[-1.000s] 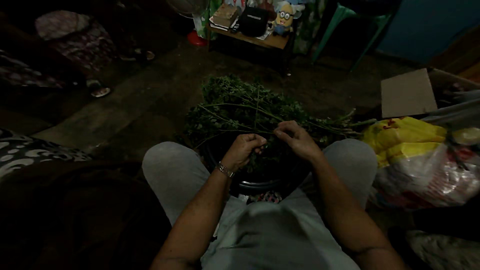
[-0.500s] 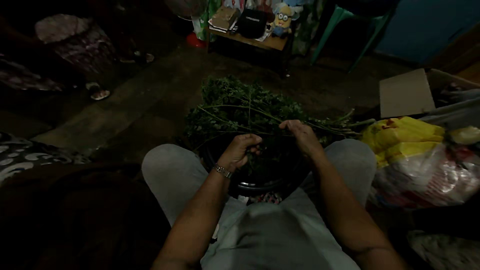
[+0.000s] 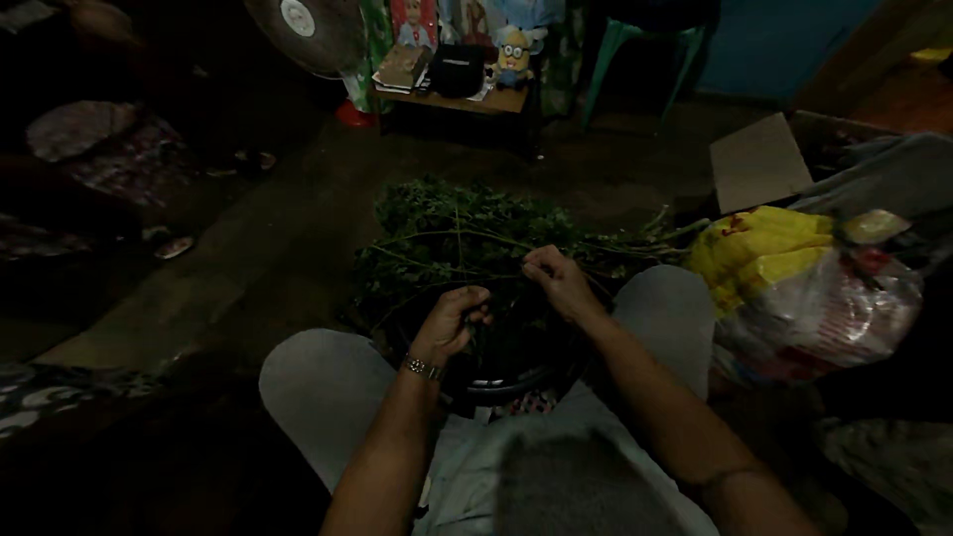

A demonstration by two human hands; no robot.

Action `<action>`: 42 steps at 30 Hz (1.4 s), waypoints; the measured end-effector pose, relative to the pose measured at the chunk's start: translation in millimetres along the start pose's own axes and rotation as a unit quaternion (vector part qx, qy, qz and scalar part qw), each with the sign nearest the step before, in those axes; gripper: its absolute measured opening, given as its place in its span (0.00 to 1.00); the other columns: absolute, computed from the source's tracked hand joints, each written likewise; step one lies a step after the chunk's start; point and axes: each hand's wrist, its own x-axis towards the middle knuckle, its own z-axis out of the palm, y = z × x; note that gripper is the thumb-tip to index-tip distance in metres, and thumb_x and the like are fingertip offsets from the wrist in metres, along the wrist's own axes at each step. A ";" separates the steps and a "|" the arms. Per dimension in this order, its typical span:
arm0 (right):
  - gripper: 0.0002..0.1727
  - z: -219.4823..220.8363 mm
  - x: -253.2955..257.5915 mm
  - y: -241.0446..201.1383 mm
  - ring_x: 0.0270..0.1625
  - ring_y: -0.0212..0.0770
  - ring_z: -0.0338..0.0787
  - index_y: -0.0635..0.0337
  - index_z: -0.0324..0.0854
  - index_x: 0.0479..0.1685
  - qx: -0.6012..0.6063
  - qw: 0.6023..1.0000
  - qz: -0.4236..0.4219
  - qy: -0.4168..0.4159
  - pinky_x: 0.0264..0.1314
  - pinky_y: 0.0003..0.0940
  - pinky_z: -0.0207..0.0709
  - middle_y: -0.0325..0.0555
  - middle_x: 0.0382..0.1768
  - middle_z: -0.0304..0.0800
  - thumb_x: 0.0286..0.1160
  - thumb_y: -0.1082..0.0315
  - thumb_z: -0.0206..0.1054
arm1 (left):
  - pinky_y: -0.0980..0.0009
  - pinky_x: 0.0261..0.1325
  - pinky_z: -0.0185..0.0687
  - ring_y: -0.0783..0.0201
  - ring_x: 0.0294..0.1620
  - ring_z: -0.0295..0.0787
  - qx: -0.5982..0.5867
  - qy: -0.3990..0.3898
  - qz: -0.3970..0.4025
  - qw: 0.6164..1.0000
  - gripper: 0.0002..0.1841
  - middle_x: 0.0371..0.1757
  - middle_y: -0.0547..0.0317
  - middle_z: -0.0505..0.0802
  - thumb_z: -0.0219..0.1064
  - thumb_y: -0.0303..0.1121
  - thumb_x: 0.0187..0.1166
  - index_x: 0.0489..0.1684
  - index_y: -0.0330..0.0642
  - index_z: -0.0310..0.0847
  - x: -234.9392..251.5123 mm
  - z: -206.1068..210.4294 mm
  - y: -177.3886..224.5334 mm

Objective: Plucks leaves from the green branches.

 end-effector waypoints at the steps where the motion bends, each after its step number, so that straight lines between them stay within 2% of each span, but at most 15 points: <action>1: 0.11 -1.1 0.8 1.3 0.67 0.49 0.81 0.72 0.84 0.49 -0.007 1.000 -0.003 0.012 0.70 0.44 0.75 0.59 0.66 0.80 0.87 0.72 0.59 | 0.78 0.34 0.83 0.75 0.20 0.79 -0.010 0.004 0.002 1.000 0.17 0.20 0.69 0.83 0.49 0.21 0.83 0.26 0.44 0.80 -0.1 -0.5 0.0; 4: 0.17 -7.5 2.1 1.6 0.69 0.50 0.81 0.69 0.86 0.57 0.003 1.000 0.011 0.004 0.72 0.46 0.74 0.58 0.70 0.80 0.93 0.68 0.52 | 0.79 0.31 0.83 0.75 0.19 0.80 -0.056 0.009 0.008 0.998 0.16 0.21 0.66 0.85 0.48 0.21 0.82 0.27 0.42 0.81 0.0 -3.7 -0.1; 7: 0.24 -9.4 2.4 0.2 0.73 0.51 0.79 0.65 0.84 0.64 0.039 0.997 0.063 -0.038 0.75 0.49 0.72 0.58 0.73 0.78 0.97 0.60 0.44 | 0.80 0.30 0.85 0.75 0.19 0.81 -0.079 0.013 0.007 0.997 0.16 0.21 0.65 0.86 0.49 0.21 0.82 0.26 0.42 0.81 -1.0 -2.8 1.1; 10: 0.25 -7.7 2.1 -3.3 0.74 0.51 0.78 0.63 0.83 0.67 0.053 0.990 0.100 -0.079 0.75 0.49 0.72 0.57 0.74 0.78 0.95 0.54 0.48 | 0.79 0.30 0.85 0.75 0.19 0.81 -0.090 0.008 0.008 0.996 0.17 0.20 0.65 0.85 0.48 0.23 0.81 0.26 0.42 0.81 0.5 -4.3 0.5; 14: 0.15 -7.9 2.3 1.4 0.68 0.41 0.82 0.63 0.85 0.58 0.032 0.990 0.051 -0.125 0.70 0.38 0.77 0.53 0.70 0.79 0.87 0.61 0.64 | 0.79 0.29 0.84 0.75 0.18 0.81 -0.114 0.017 0.012 0.993 0.17 0.20 0.64 0.85 0.48 0.24 0.82 0.27 0.41 0.83 2.4 -8.1 -2.1; 18: 0.12 -6.5 2.4 2.7 0.60 0.41 0.85 0.68 0.85 0.53 0.028 0.994 0.037 -0.096 0.64 0.38 0.80 0.53 0.64 0.82 0.88 0.67 0.61 | 0.79 0.29 0.85 0.74 0.18 0.81 -0.118 0.021 0.014 0.993 0.18 0.19 0.63 0.86 0.47 0.22 0.82 0.25 0.41 0.82 0.4 -4.7 0.1; 19: 0.13 -7.7 3.1 2.4 0.62 0.43 0.84 0.67 0.85 0.52 0.008 0.995 0.039 -0.091 0.66 0.41 0.79 0.53 0.64 0.82 0.89 0.66 0.61 | 0.79 0.29 0.85 0.75 0.18 0.81 -0.112 0.020 0.013 0.993 0.18 0.19 0.64 0.86 0.47 0.22 0.81 0.24 0.42 0.82 0.2 -4.2 0.7; 23: 0.19 -9.1 4.4 5.3 0.73 0.63 0.75 0.71 0.85 0.55 -0.143 0.989 0.001 -0.031 0.79 0.65 0.58 0.63 0.62 0.83 0.93 0.63 0.54 | 0.79 0.29 0.84 0.75 0.18 0.80 -0.103 0.027 0.014 0.994 0.16 0.19 0.65 0.84 0.48 0.22 0.81 0.25 0.43 0.81 1.2 -5.6 1.4; 26: 0.22 -10.6 4.9 6.8 0.77 0.63 0.72 0.66 0.87 0.55 -0.163 0.986 -0.025 -0.011 0.81 0.67 0.52 0.60 0.64 0.84 0.94 0.61 0.49 | 0.79 0.30 0.84 0.75 0.19 0.81 -0.115 0.012 0.018 0.993 0.15 0.21 0.64 0.85 0.49 0.23 0.80 0.27 0.41 0.82 2.0 -10.5 0.9; 29: 0.25 -6.4 4.4 6.6 0.81 0.61 0.68 0.62 0.87 0.63 -0.088 0.994 -0.012 -0.063 0.83 0.67 0.51 0.59 0.74 0.77 0.94 0.55 0.48 | 0.80 0.29 0.84 0.75 0.19 0.81 -0.123 0.012 0.014 0.992 0.15 0.21 0.64 0.86 0.48 0.22 0.80 0.27 0.42 0.81 0.0 -8.5 1.8; 31: 0.22 -3.1 3.6 6.0 0.81 0.58 0.70 0.64 0.87 0.61 -0.049 0.994 0.003 -0.098 0.83 0.63 0.58 0.56 0.76 0.77 0.90 0.55 0.57 | 0.80 0.29 0.85 0.74 0.19 0.82 -0.124 0.012 0.015 0.992 0.16 0.21 0.63 0.86 0.49 0.22 0.80 0.26 0.42 0.81 0.1 -6.8 1.2; 32: 0.18 -0.8 2.9 5.9 0.78 0.55 0.73 0.65 0.88 0.56 -0.033 0.994 0.003 -0.103 0.81 0.59 0.63 0.55 0.74 0.78 0.88 0.58 0.62 | 0.80 0.29 0.85 0.75 0.18 0.82 -0.122 0.013 0.017 0.992 0.16 0.21 0.63 0.87 0.49 0.22 0.79 0.25 0.42 0.82 0.2 -6.3 0.9; 35: 0.12 2.4 0.4 2.5 0.72 0.52 0.78 0.68 0.86 0.49 -0.017 0.996 0.002 -0.087 0.74 0.49 0.72 0.55 0.69 0.80 0.87 0.66 0.62 | 0.79 0.29 0.84 0.75 0.19 0.82 -0.117 0.010 0.020 0.993 0.14 0.21 0.63 0.87 0.52 0.21 0.77 0.25 0.41 0.83 1.6 -8.7 -0.8; 39: 0.13 -5.3 4.1 5.4 0.75 0.60 0.75 0.70 0.85 0.54 -0.072 0.997 -0.004 -0.042 0.79 0.62 0.63 0.60 0.69 0.79 0.88 0.69 0.60 | 0.79 0.30 0.84 0.75 0.19 0.81 -0.100 0.009 0.011 0.995 0.14 0.20 0.65 0.85 0.53 0.23 0.77 0.24 0.43 0.83 2.5 -8.9 -2.1; 42: 0.16 -9.3 5.8 8.7 0.74 0.58 0.76 0.67 0.88 0.51 -0.066 0.997 -0.010 -0.030 0.78 0.60 0.64 0.57 0.69 0.81 0.91 0.68 0.55 | 0.79 0.30 0.85 0.75 0.18 0.81 -0.108 0.018 0.011 0.994 0.14 0.20 0.65 0.85 0.52 0.22 0.78 0.25 0.42 0.82 2.1 -8.4 -1.1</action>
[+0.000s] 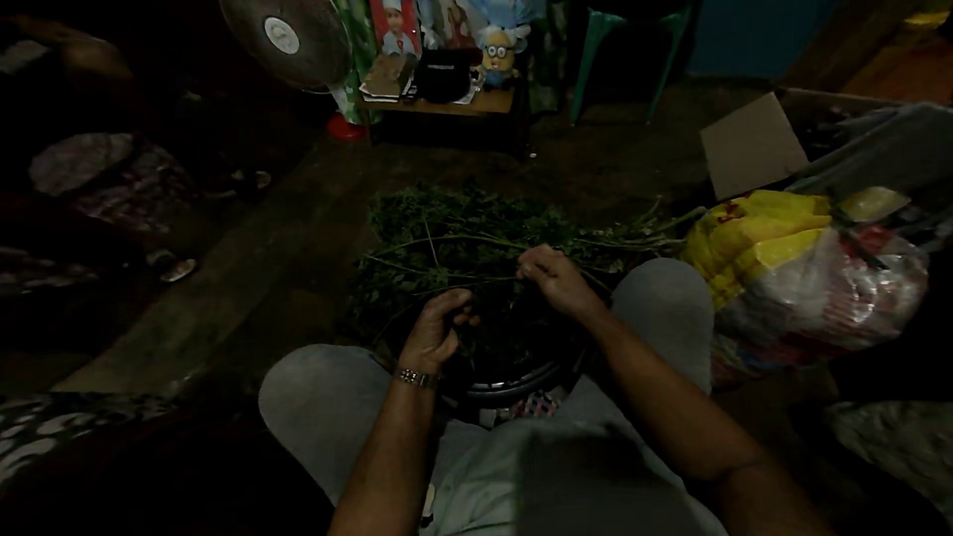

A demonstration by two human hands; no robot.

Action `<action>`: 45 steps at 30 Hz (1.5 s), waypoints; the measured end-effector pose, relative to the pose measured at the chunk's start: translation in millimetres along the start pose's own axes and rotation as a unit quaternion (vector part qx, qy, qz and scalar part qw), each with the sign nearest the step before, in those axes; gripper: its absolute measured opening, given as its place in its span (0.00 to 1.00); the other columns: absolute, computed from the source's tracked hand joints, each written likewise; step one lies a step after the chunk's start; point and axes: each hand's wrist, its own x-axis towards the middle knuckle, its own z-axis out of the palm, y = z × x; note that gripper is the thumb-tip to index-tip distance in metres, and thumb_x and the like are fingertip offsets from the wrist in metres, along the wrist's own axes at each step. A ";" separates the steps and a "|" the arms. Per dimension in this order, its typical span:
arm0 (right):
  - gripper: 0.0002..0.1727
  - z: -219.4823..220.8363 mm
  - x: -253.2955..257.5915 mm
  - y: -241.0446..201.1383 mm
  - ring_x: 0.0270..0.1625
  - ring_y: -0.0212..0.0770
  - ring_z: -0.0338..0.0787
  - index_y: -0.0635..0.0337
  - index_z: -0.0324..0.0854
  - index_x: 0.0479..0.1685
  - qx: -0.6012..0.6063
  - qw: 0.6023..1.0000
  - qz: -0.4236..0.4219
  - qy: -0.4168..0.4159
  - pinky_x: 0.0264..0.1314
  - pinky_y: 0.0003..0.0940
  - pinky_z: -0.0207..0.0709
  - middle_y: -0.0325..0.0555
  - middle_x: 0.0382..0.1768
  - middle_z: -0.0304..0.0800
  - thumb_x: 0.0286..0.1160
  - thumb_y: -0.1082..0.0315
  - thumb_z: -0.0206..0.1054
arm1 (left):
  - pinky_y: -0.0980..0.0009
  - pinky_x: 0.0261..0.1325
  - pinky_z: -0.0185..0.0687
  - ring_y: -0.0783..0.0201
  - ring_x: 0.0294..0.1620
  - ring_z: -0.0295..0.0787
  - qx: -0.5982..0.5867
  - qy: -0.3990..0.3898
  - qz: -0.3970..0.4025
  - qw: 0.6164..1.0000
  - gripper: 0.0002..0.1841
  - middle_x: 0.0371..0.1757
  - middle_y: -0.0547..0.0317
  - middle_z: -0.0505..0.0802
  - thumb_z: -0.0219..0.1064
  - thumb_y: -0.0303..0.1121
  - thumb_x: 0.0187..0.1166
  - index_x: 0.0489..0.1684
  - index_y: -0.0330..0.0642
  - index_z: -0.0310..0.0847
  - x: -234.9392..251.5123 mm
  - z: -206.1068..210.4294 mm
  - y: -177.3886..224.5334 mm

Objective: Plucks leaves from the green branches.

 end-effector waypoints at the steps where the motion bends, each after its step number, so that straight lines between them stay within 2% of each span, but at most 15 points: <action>1: 0.18 0.8 0.3 0.8 0.75 0.59 0.75 0.66 0.88 0.54 0.003 1.000 0.001 -0.007 0.79 0.62 0.62 0.57 0.70 0.80 0.92 0.66 0.52 | 0.79 0.30 0.84 0.75 0.18 0.80 -0.001 0.001 0.001 1.000 0.14 0.20 0.65 0.85 0.52 0.22 0.78 0.25 0.42 0.82 0.2 0.4 0.2; 3: 0.22 4.7 0.7 1.3 0.78 0.58 0.72 0.64 0.86 0.60 0.008 0.999 0.012 -0.036 0.81 0.63 0.59 0.57 0.72 0.78 0.94 0.58 0.50 | 0.78 0.30 0.85 0.74 0.19 0.81 -0.002 -0.002 -0.001 1.000 0.14 0.20 0.64 0.85 0.51 0.22 0.79 0.26 0.42 0.82 0.7 -0.7 -0.6; 5: 0.23 7.6 -1.6 -2.2 0.77 0.55 0.74 0.64 0.85 0.63 0.028 0.997 0.019 -0.067 0.80 0.59 0.63 0.57 0.73 0.78 0.92 0.54 0.55 | 0.78 0.30 0.85 0.74 0.19 0.81 -0.008 -0.006 -0.003 1.000 0.14 0.20 0.64 0.85 0.52 0.22 0.78 0.26 0.42 0.82 1.3 -1.4 -1.3; 8: 0.16 10.3 -2.4 -5.8 0.72 0.50 0.80 0.68 0.84 0.57 0.039 0.996 0.014 -0.084 0.74 0.46 0.73 0.56 0.70 0.80 0.88 0.62 0.62 | 0.78 0.31 0.85 0.74 0.19 0.81 -0.004 -0.007 -0.002 1.000 0.14 0.20 0.65 0.86 0.52 0.22 0.78 0.25 0.43 0.83 0.7 -0.6 0.2; 11: 0.13 7.9 -2.2 -2.7 0.67 0.51 0.82 0.69 0.86 0.52 0.047 0.998 0.013 -0.040 0.71 0.49 0.74 0.57 0.65 0.83 0.88 0.68 0.59 | 0.78 0.31 0.84 0.75 0.19 0.81 0.007 -0.010 0.006 1.000 0.14 0.20 0.66 0.85 0.53 0.22 0.77 0.24 0.43 0.83 1.1 -2.7 0.9; 14: 0.15 1.3 -0.4 -0.1 0.63 0.44 0.82 0.67 0.87 0.48 0.078 0.997 0.001 -0.010 0.68 0.42 0.76 0.53 0.62 0.83 0.90 0.69 0.55 | 0.79 0.32 0.84 0.75 0.19 0.80 0.021 -0.019 0.010 1.000 0.14 0.20 0.67 0.85 0.54 0.23 0.77 0.24 0.45 0.83 0.6 -2.4 1.1; 18: 0.20 7.2 -4.9 -8.2 0.72 0.50 0.79 0.67 0.83 0.65 0.074 0.997 -0.006 -0.036 0.75 0.45 0.73 0.59 0.70 0.80 0.90 0.60 0.58 | 0.79 0.31 0.84 0.76 0.19 0.81 0.034 -0.037 0.003 0.999 0.14 0.20 0.68 0.85 0.54 0.23 0.75 0.23 0.46 0.83 0.4 -0.8 0.1; 20: 0.19 13.7 -7.1 -10.3 0.60 0.39 0.87 0.67 0.82 0.65 0.093 0.994 -0.019 -0.052 0.65 0.34 0.80 0.55 0.61 0.86 0.86 0.63 0.65 | 0.80 0.30 0.84 0.76 0.19 0.81 0.029 -0.044 0.000 0.999 0.13 0.20 0.68 0.85 0.55 0.23 0.74 0.24 0.45 0.83 1.1 -1.2 -1.6; 22: 0.15 19.9 -8.6 -12.5 0.44 0.28 0.87 0.70 0.82 0.62 0.159 0.985 -0.005 -0.069 0.51 0.24 0.82 0.48 0.48 0.88 0.83 0.70 0.67 | 0.80 0.30 0.83 0.76 0.19 0.80 0.033 -0.046 0.000 0.998 0.13 0.21 0.67 0.86 0.55 0.23 0.75 0.25 0.45 0.83 1.0 -2.0 -3.2; 26: 0.07 21.3 -9.0 -16.2 0.31 0.25 0.85 0.71 0.83 0.49 0.207 0.975 0.033 -0.070 0.40 0.20 0.82 0.41 0.34 0.87 0.82 0.75 0.65 | 0.80 0.30 0.83 0.76 0.20 0.81 0.047 -0.049 0.003 0.998 0.13 0.21 0.67 0.86 0.55 0.22 0.75 0.24 0.43 0.85 1.6 -2.5 -4.8; 33: 0.08 2.4 -6.2 -17.0 0.34 0.30 0.86 0.68 0.83 0.51 0.168 0.979 0.088 -0.067 0.43 0.25 0.82 0.43 0.35 0.88 0.84 0.71 0.64 | 0.80 0.31 0.82 0.77 0.20 0.79 0.072 -0.035 -0.009 0.997 0.14 0.22 0.68 0.85 0.53 0.22 0.79 0.26 0.44 0.82 0.4 3.5 -3.7; 37: 0.09 -9.9 -3.6 -8.4 0.37 0.31 0.87 0.67 0.84 0.51 0.125 0.991 0.053 -0.009 0.45 0.27 0.83 0.45 0.38 0.89 0.86 0.70 0.64 | 0.80 0.30 0.82 0.76 0.20 0.80 0.046 -0.023 -0.005 0.999 0.13 0.22 0.66 0.86 0.53 0.22 0.79 0.27 0.43 0.82 1.5 -2.7 -1.8; 39: 0.13 -7.3 -2.8 -5.5 0.50 0.38 0.88 0.65 0.86 0.56 0.073 0.997 0.011 -0.007 0.57 0.36 0.82 0.50 0.51 0.90 0.88 0.66 0.63 | 0.80 0.30 0.82 0.76 0.20 0.80 0.052 -0.023 -0.007 0.998 0.14 0.22 0.66 0.85 0.52 0.22 0.79 0.26 0.43 0.82 0.9 -2.1 -2.0; 41: 0.17 0.8 -3.4 -6.5 0.63 0.44 0.86 0.64 0.83 0.66 0.060 0.997 -0.016 -0.043 0.67 0.41 0.80 0.55 0.66 0.84 0.88 0.64 0.62 | 0.80 0.30 0.82 0.76 0.20 0.80 0.061 -0.025 -0.009 0.998 0.14 0.21 0.66 0.85 0.52 0.22 0.80 0.26 0.43 0.82 0.4 0.0 -3.3; 45: 0.17 18.9 -4.6 -6.1 0.48 0.31 0.87 0.67 0.80 0.65 0.126 0.986 -0.036 -0.098 0.55 0.27 0.82 0.50 0.55 0.87 0.81 0.70 0.68 | 0.81 0.30 0.82 0.76 0.20 0.79 0.070 -0.033 -0.012 0.997 0.13 0.22 0.65 0.85 0.54 0.21 0.79 0.27 0.41 0.82 2.6 0.7 -6.8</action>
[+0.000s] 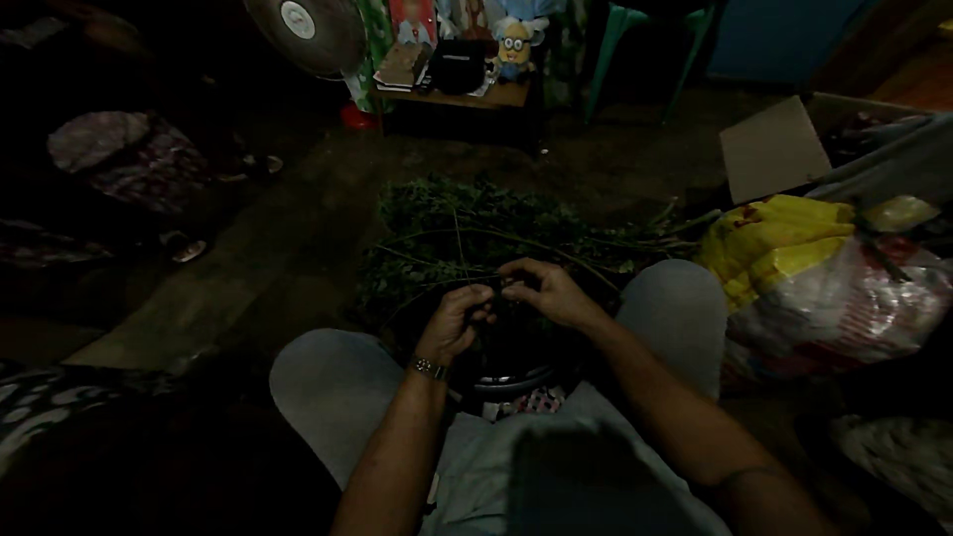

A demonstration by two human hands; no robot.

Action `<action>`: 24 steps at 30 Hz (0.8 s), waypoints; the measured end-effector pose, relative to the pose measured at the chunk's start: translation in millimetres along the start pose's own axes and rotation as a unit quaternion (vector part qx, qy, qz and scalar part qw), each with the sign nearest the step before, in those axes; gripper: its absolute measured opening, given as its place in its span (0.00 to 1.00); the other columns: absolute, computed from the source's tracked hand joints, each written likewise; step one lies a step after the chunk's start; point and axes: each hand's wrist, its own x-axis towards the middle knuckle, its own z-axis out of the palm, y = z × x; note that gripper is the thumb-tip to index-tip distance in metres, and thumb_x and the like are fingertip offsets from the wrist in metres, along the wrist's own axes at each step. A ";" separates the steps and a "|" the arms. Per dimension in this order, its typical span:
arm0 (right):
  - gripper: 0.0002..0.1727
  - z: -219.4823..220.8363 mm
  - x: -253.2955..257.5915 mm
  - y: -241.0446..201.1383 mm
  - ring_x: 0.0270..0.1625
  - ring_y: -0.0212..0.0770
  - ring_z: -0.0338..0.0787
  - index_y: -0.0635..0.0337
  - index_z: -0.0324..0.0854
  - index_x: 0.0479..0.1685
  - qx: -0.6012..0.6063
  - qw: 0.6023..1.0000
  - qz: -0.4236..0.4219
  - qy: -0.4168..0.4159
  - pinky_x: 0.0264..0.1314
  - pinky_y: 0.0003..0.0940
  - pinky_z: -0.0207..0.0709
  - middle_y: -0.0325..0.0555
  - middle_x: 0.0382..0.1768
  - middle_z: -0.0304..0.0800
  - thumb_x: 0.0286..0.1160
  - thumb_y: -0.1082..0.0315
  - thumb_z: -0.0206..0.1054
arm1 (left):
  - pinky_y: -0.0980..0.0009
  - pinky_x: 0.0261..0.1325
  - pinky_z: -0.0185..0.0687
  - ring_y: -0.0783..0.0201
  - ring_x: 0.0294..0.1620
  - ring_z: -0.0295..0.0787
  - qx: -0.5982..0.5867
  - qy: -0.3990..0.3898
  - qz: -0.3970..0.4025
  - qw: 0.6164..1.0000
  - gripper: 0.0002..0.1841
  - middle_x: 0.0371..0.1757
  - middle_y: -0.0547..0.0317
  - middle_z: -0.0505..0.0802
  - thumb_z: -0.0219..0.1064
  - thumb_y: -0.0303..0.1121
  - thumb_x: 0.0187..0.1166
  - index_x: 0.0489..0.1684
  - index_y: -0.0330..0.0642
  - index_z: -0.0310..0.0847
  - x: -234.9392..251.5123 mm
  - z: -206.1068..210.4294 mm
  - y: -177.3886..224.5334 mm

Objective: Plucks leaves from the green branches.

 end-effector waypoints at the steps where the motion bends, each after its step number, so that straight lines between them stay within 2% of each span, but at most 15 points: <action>1: 0.15 1.9 0.0 0.0 0.45 0.30 0.86 0.69 0.82 0.61 0.007 1.000 0.001 -0.003 0.52 0.26 0.82 0.49 0.50 0.88 0.81 0.71 0.68 | 0.81 0.30 0.81 0.76 0.21 0.79 0.008 0.000 -0.001 1.000 0.13 0.23 0.65 0.85 0.54 0.21 0.79 0.27 0.41 0.82 -0.4 0.5 0.3; 3: 0.08 3.1 -0.7 -2.2 0.37 0.27 0.86 0.69 0.84 0.51 0.023 1.000 0.014 0.012 0.46 0.23 0.83 0.44 0.39 0.88 0.81 0.74 0.67 | 0.81 0.31 0.81 0.76 0.21 0.79 0.026 0.003 -0.005 1.000 0.13 0.23 0.65 0.85 0.53 0.21 0.80 0.27 0.41 0.82 -1.2 1.9 0.9; 4: 0.07 1.2 -1.4 -4.2 0.36 0.27 0.87 0.69 0.84 0.49 0.033 0.999 0.030 0.013 0.45 0.23 0.84 0.43 0.37 0.88 0.81 0.74 0.67 | 0.81 0.31 0.80 0.76 0.21 0.79 0.032 0.004 -0.008 0.999 0.14 0.24 0.65 0.86 0.53 0.21 0.80 0.27 0.41 0.82 -1.3 3.1 0.9; 7: 0.06 -7.8 -2.6 -10.2 0.35 0.28 0.87 0.68 0.83 0.49 0.038 0.996 0.080 0.018 0.44 0.24 0.84 0.43 0.36 0.88 0.82 0.74 0.66 | 0.80 0.32 0.81 0.75 0.21 0.78 0.040 0.011 -0.013 0.999 0.15 0.22 0.66 0.85 0.53 0.20 0.80 0.26 0.42 0.82 -1.2 7.3 0.9; 11: 0.07 -22.9 -2.9 -12.4 0.35 0.32 0.86 0.65 0.84 0.50 0.002 0.991 0.104 0.086 0.43 0.28 0.83 0.45 0.37 0.88 0.84 0.70 0.65 | 0.79 0.32 0.82 0.75 0.21 0.78 0.032 0.030 -0.005 0.999 0.15 0.22 0.66 0.84 0.52 0.20 0.83 0.27 0.42 0.82 -1.6 6.3 3.4; 13: 0.10 -22.8 -1.9 -7.1 0.41 0.34 0.85 0.63 0.85 0.53 -0.033 0.991 0.074 0.107 0.47 0.31 0.81 0.46 0.45 0.87 0.86 0.65 0.65 | 0.79 0.32 0.82 0.74 0.21 0.79 0.023 0.033 0.002 0.999 0.15 0.23 0.65 0.85 0.53 0.21 0.84 0.28 0.40 0.82 -0.7 4.2 2.9; 15: 0.19 -15.4 -1.6 -5.1 0.58 0.42 0.87 0.63 0.80 0.68 -0.046 0.993 0.066 0.082 0.62 0.39 0.82 0.54 0.63 0.83 0.84 0.62 0.67 | 0.78 0.33 0.83 0.73 0.23 0.81 0.017 0.038 0.006 0.999 0.13 0.25 0.62 0.86 0.54 0.21 0.84 0.30 0.38 0.83 0.7 3.2 0.5; 16: 0.24 -8.9 -1.4 -6.1 0.60 0.42 0.87 0.63 0.75 0.73 -0.033 0.994 0.078 0.065 0.63 0.39 0.82 0.56 0.66 0.82 0.82 0.62 0.70 | 0.78 0.34 0.84 0.72 0.24 0.82 0.020 0.040 0.010 0.999 0.13 0.27 0.61 0.86 0.54 0.21 0.84 0.31 0.37 0.83 1.3 3.2 -1.0; 18: 0.27 5.2 -0.3 -6.3 0.51 0.39 0.87 0.67 0.73 0.71 0.008 0.994 0.102 0.036 0.56 0.35 0.83 0.54 0.58 0.83 0.76 0.64 0.75 | 0.76 0.35 0.85 0.71 0.26 0.84 0.038 0.046 0.023 0.998 0.12 0.28 0.60 0.88 0.55 0.21 0.85 0.33 0.36 0.83 2.5 4.3 -3.5; 20: 0.21 17.3 0.8 -4.3 0.42 0.34 0.88 0.71 0.75 0.62 0.058 0.992 0.105 0.034 0.50 0.30 0.85 0.51 0.46 0.86 0.76 0.69 0.74 | 0.76 0.35 0.85 0.70 0.26 0.85 0.056 0.052 0.038 0.996 0.11 0.27 0.60 0.89 0.56 0.21 0.85 0.33 0.35 0.84 3.2 6.7 -5.7; 21: 0.18 22.0 1.1 -3.3 0.40 0.33 0.90 0.71 0.76 0.58 0.075 0.991 0.098 0.043 0.48 0.29 0.86 0.50 0.43 0.88 0.77 0.70 0.73 | 0.77 0.35 0.85 0.70 0.27 0.85 0.070 0.053 0.042 0.995 0.11 0.28 0.59 0.89 0.56 0.21 0.85 0.33 0.35 0.83 2.8 8.2 -6.2; 24: 0.11 27.8 0.4 0.5 0.37 0.31 0.86 0.70 0.81 0.53 0.066 0.994 0.057 0.073 0.44 0.25 0.83 0.47 0.40 0.86 0.78 0.72 0.71 | 0.77 0.35 0.84 0.70 0.26 0.85 0.089 0.054 0.043 0.994 0.10 0.27 0.59 0.90 0.59 0.20 0.84 0.32 0.34 0.84 2.1 11.7 -7.7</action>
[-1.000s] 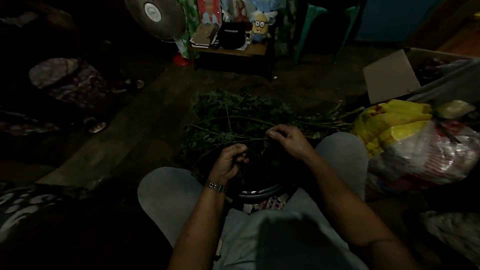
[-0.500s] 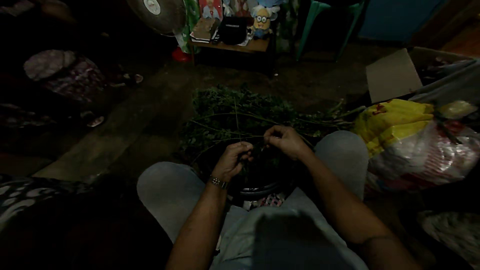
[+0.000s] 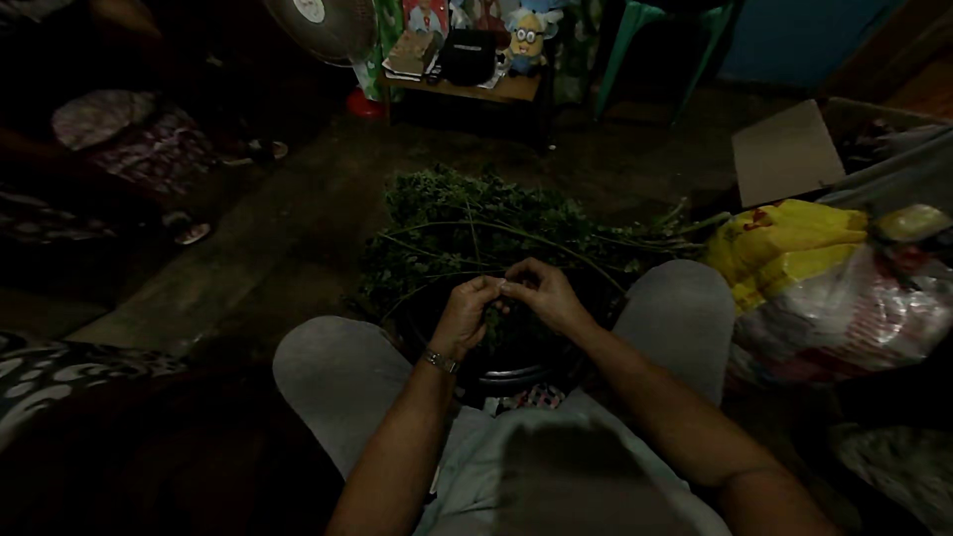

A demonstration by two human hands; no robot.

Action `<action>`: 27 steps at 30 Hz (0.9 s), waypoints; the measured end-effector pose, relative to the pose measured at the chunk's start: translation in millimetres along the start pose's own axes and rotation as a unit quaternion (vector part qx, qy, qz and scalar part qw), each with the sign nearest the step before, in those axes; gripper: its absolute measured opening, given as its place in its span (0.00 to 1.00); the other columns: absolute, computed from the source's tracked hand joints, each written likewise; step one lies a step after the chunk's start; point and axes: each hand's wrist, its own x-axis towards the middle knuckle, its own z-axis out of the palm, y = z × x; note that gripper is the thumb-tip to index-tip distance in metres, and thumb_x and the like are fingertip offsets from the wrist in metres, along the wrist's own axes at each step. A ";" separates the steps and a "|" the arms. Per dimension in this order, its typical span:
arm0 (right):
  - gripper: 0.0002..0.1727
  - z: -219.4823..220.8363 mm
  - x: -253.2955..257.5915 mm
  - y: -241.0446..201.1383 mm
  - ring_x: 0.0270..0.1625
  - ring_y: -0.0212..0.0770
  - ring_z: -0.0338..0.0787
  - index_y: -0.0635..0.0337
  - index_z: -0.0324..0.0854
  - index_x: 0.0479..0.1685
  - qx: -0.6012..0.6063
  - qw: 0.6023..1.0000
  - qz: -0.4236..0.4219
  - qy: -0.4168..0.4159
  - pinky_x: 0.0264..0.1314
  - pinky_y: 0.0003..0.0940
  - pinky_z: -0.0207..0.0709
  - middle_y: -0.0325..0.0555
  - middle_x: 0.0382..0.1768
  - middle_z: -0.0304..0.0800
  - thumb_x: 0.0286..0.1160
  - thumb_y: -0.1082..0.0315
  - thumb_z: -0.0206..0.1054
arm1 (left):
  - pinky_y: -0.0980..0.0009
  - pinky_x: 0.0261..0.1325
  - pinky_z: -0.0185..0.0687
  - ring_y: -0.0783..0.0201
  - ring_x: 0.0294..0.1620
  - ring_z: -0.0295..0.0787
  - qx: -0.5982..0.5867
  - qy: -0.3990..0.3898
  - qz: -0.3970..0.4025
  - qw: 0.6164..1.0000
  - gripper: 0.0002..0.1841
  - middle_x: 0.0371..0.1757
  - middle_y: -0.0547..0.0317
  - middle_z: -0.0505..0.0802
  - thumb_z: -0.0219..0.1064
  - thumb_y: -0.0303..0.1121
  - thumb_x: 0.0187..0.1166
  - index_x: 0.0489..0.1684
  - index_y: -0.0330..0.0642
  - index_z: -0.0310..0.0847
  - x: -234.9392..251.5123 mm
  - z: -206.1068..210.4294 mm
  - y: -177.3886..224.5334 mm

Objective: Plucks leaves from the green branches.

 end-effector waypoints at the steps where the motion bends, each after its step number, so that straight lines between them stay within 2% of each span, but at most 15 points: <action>1: 0.10 -0.7 -0.5 1.0 0.38 0.31 0.87 0.69 0.83 0.51 -0.017 1.000 -0.016 0.008 0.45 0.25 0.84 0.47 0.40 0.87 0.79 0.72 0.71 | 0.77 0.35 0.85 0.70 0.26 0.85 -0.003 0.000 -0.001 1.000 0.10 0.27 0.59 0.90 0.58 0.20 0.84 0.32 0.34 0.84 -0.2 0.6 -0.3; 4: 0.08 -4.4 -3.3 -0.8 0.44 0.34 0.90 0.69 0.87 0.50 -0.079 0.995 -0.046 0.031 0.52 0.30 0.85 0.51 0.47 0.89 0.80 0.73 0.68 | 0.75 0.37 0.87 0.69 0.28 0.87 -0.006 0.000 -0.010 1.000 0.12 0.30 0.58 0.90 0.54 0.22 0.87 0.36 0.33 0.84 -2.9 2.5 2.2; 8: 0.08 -8.0 -3.5 -2.5 0.40 0.31 0.90 0.69 0.87 0.50 -0.104 0.993 -0.047 0.034 0.48 0.27 0.86 0.50 0.45 0.90 0.80 0.73 0.69 | 0.74 0.40 0.87 0.69 0.30 0.88 0.024 -0.010 0.005 1.000 0.11 0.31 0.59 0.91 0.55 0.21 0.87 0.37 0.33 0.84 -5.1 4.1 2.3; 12: 0.10 -19.9 -2.6 -11.5 0.40 0.31 0.90 0.68 0.86 0.53 -0.131 0.991 -0.014 -0.015 0.49 0.28 0.86 0.49 0.44 0.91 0.82 0.72 0.68 | 0.74 0.41 0.87 0.69 0.32 0.87 0.038 -0.014 0.003 0.999 0.10 0.34 0.59 0.89 0.55 0.22 0.87 0.38 0.33 0.83 -6.3 5.0 3.3; 15: 0.08 -26.7 -3.4 -18.4 0.36 0.29 0.90 0.69 0.86 0.52 -0.103 0.994 0.016 -0.028 0.45 0.24 0.86 0.47 0.40 0.91 0.80 0.74 0.69 | 0.74 0.41 0.87 0.69 0.31 0.86 0.051 -0.018 0.002 0.999 0.10 0.33 0.60 0.89 0.56 0.21 0.86 0.36 0.34 0.84 -6.6 5.2 4.1; 18: 0.07 -34.8 -3.1 -21.6 0.33 0.29 0.89 0.68 0.86 0.50 -0.075 0.996 0.042 0.000 0.42 0.25 0.85 0.45 0.35 0.91 0.80 0.74 0.68 | 0.75 0.40 0.86 0.70 0.29 0.84 0.044 0.002 0.000 0.999 0.10 0.30 0.61 0.88 0.56 0.21 0.86 0.36 0.34 0.83 -6.0 3.9 6.4; 23: 0.07 -44.5 -0.8 -20.3 0.35 0.30 0.91 0.68 0.86 0.50 -0.064 0.997 0.019 0.036 0.44 0.26 0.88 0.46 0.38 0.91 0.81 0.74 0.68 | 0.70 0.44 0.88 0.67 0.31 0.86 -0.021 0.024 -0.028 0.999 0.11 0.31 0.60 0.87 0.54 0.25 0.90 0.41 0.35 0.83 -5.1 0.1 12.5; 24: 0.08 -44.0 0.8 -15.4 0.37 0.31 0.91 0.67 0.87 0.50 -0.099 0.994 -0.005 0.039 0.46 0.27 0.87 0.45 0.40 0.91 0.82 0.71 0.67 | 0.68 0.47 0.89 0.66 0.34 0.87 -0.031 0.017 -0.036 0.999 0.12 0.34 0.59 0.88 0.53 0.27 0.91 0.44 0.35 0.83 -4.5 0.2 12.1; 25: 0.10 -42.8 2.4 -10.5 0.45 0.34 0.89 0.66 0.87 0.50 -0.144 0.988 -0.031 0.037 0.52 0.32 0.84 0.47 0.46 0.91 0.85 0.69 0.66 | 0.66 0.50 0.88 0.64 0.38 0.89 -0.041 0.008 -0.043 0.998 0.14 0.38 0.58 0.90 0.51 0.29 0.92 0.47 0.35 0.84 -3.8 0.2 11.3; 27: 0.14 -37.5 5.2 -3.2 0.63 0.50 0.84 0.68 0.87 0.53 -0.225 0.972 -0.061 0.009 0.69 0.47 0.77 0.56 0.60 0.86 0.88 0.65 0.61 | 0.63 0.55 0.88 0.61 0.47 0.91 -0.047 -0.002 -0.055 0.997 0.18 0.48 0.55 0.92 0.46 0.33 0.94 0.54 0.35 0.84 -2.9 1.7 10.8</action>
